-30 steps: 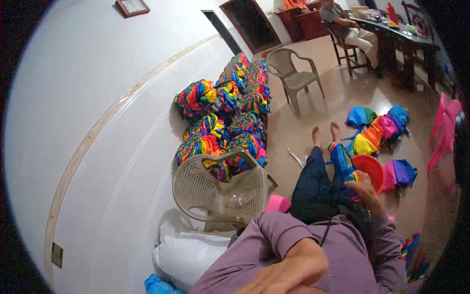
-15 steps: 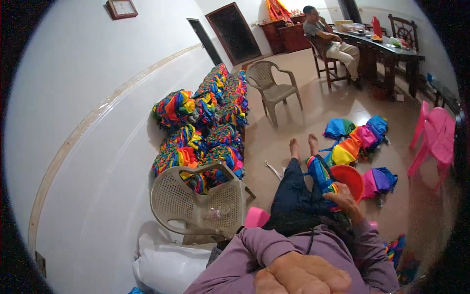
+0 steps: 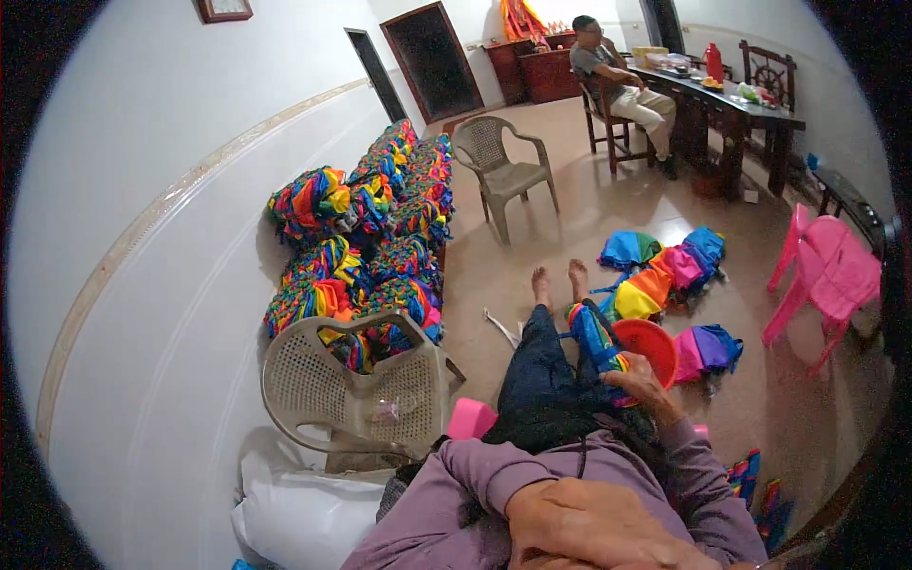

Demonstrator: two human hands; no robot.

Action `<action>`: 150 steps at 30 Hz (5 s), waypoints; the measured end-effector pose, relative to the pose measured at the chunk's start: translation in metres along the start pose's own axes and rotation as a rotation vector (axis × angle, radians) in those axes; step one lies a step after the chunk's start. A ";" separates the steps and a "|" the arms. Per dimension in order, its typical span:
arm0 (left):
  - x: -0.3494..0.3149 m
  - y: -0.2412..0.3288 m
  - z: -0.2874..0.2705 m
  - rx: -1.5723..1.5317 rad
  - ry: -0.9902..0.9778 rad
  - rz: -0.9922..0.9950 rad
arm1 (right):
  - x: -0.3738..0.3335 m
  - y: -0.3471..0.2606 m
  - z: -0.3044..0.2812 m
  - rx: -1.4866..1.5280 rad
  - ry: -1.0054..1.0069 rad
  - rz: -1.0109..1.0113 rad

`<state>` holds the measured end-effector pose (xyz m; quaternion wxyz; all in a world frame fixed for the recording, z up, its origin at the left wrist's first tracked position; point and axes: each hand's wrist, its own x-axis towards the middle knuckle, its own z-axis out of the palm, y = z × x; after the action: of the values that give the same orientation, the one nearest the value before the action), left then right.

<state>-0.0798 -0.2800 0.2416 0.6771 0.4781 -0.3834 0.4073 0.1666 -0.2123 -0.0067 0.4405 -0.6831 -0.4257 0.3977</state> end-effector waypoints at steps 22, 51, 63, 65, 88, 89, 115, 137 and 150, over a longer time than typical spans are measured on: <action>0.004 -0.014 -0.032 0.133 -0.405 0.057 | -0.003 -0.010 0.004 -0.008 0.039 0.007; -0.035 0.015 -0.104 0.659 -0.230 -0.070 | 0.011 0.020 0.001 -0.001 0.052 -0.020; -0.041 0.015 -0.115 0.721 0.097 -0.287 | 0.000 0.002 -0.001 0.125 0.016 -0.021; -0.045 0.011 -0.118 0.738 0.158 -0.292 | 0.002 0.002 0.000 0.124 -0.001 -0.056; -0.074 -0.063 -0.236 0.619 0.648 -0.595 | -0.010 -0.081 0.005 -0.221 0.299 -0.545; -0.074 -0.064 -0.235 0.655 0.634 -0.579 | -0.005 -0.080 0.009 -0.252 0.301 -0.562; -0.076 -0.059 -0.235 0.413 0.860 -0.524 | -0.004 -0.075 0.006 0.302 -0.491 -0.242; -0.067 -0.060 -0.226 0.555 0.860 -0.310 | -0.016 -0.086 -0.003 -0.093 -0.354 -0.333; -0.067 -0.058 -0.230 0.484 0.909 -0.364 | -0.014 -0.072 0.003 0.032 -0.393 -0.359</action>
<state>-0.0215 -0.0835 0.1039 0.7046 0.4548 0.1415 0.5260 0.1429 -0.2071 0.0627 0.4237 -0.4992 -0.6109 0.4451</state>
